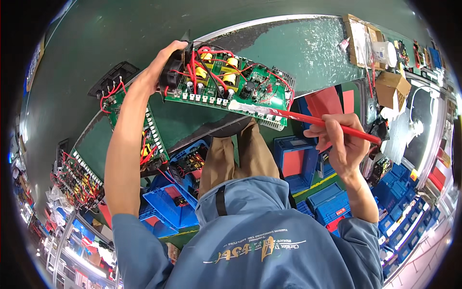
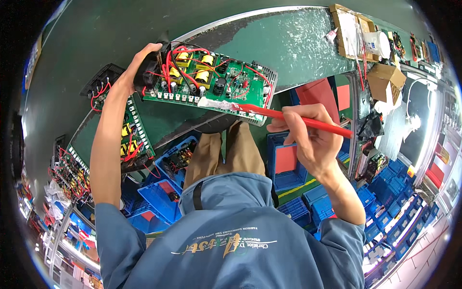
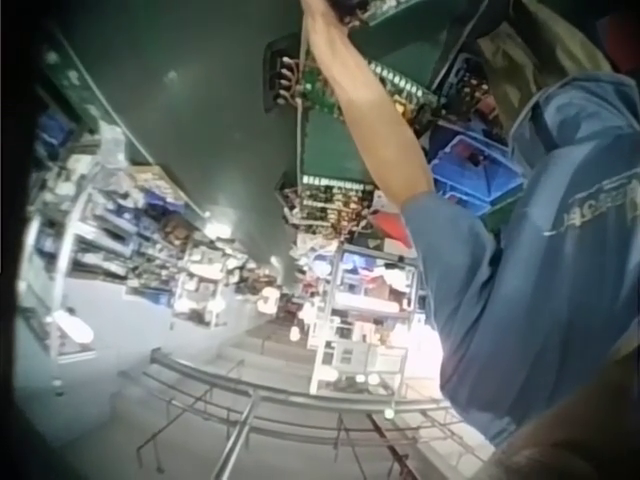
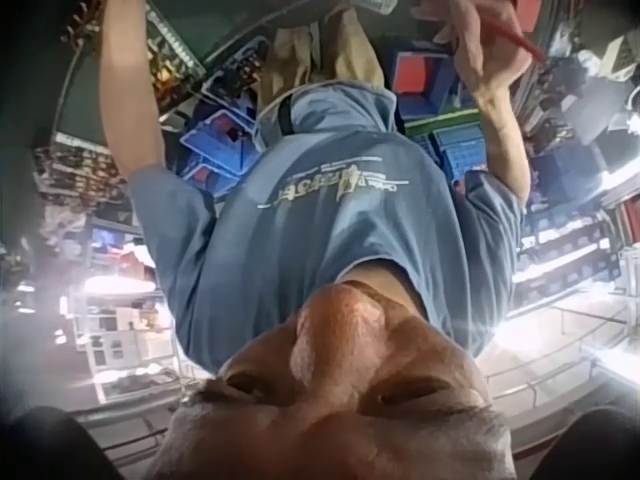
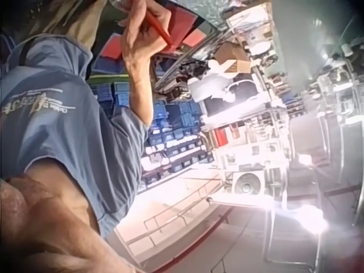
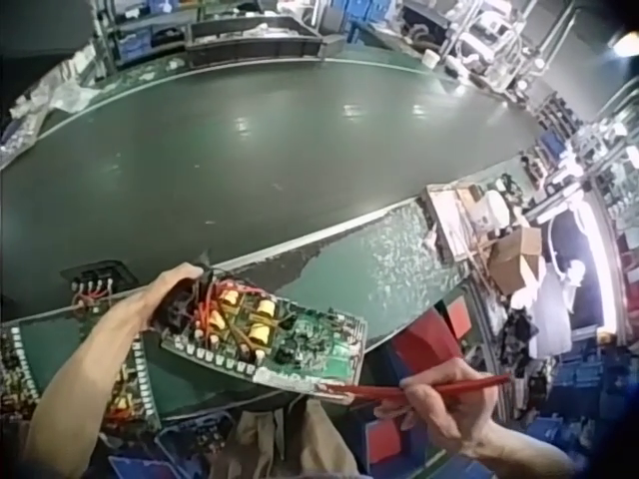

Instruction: Assembling circuit boards and applying sealant or coating using tubes and applicator sticks on a production line.

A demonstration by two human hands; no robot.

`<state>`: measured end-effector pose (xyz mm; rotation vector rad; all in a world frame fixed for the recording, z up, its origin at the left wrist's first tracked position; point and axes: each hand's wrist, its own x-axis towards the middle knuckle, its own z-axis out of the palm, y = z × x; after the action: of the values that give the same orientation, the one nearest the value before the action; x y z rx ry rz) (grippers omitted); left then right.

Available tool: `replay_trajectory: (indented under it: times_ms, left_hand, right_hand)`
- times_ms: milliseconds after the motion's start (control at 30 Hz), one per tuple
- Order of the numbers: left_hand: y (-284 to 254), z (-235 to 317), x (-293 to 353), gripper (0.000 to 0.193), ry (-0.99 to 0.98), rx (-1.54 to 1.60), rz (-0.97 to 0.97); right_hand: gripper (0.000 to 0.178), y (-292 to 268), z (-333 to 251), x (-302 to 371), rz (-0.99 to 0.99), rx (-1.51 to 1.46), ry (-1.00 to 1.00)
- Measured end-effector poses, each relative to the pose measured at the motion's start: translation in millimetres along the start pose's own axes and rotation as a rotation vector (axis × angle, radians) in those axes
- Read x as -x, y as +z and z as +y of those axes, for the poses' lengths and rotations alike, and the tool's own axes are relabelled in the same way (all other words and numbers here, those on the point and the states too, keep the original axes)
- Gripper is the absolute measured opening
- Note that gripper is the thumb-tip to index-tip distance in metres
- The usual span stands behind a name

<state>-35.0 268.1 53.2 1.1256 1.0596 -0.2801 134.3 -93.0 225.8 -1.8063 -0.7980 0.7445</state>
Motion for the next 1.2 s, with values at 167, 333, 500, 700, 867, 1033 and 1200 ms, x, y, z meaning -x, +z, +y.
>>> replay_trajectory:
  times_ms: [167, 333, 500, 700, 867, 1033, 1200]
  left_hand:
    - [-0.5, 1.4, -1.5, 0.052, 0.019, 0.034, -0.007]
    - [0.2, 2.9, 3.2, 0.062, 0.023, 0.010, 0.012]
    - [3.4, 6.4, 6.9, 0.073, -0.012, -0.017, -0.013]
    - [-0.6, 3.3, 4.8, 0.057, 0.009, 0.036, -0.003]
    - [4.7, 3.5, 3.5, 0.070, 0.000, -0.021, 0.011]
    - [-3.6, -3.1, -5.9, 0.069, -0.012, -0.027, 0.007]
    - [-2.2, 2.3, -1.7, 0.054, -0.032, 0.044, -0.025]
  right_hand:
    - [0.019, 11.8, 4.5, -6.1, 0.005, -0.021, 0.122]
    - [0.020, 13.0, 4.0, -4.5, 0.034, 0.027, 0.094]
    - [0.020, 11.3, -0.5, -3.2, 0.075, 0.005, 0.101]
    - [0.022, 8.3, 2.6, -7.0, 0.142, -0.002, 0.124]
    - [0.025, -5.1, 4.7, -5.1, 0.218, -0.042, 0.126]
    - [0.021, 8.2, 6.4, 5.3, 0.038, -0.076, 0.061]
    - [0.017, 25.6, 5.5, -0.7, -0.017, -0.050, 0.044]
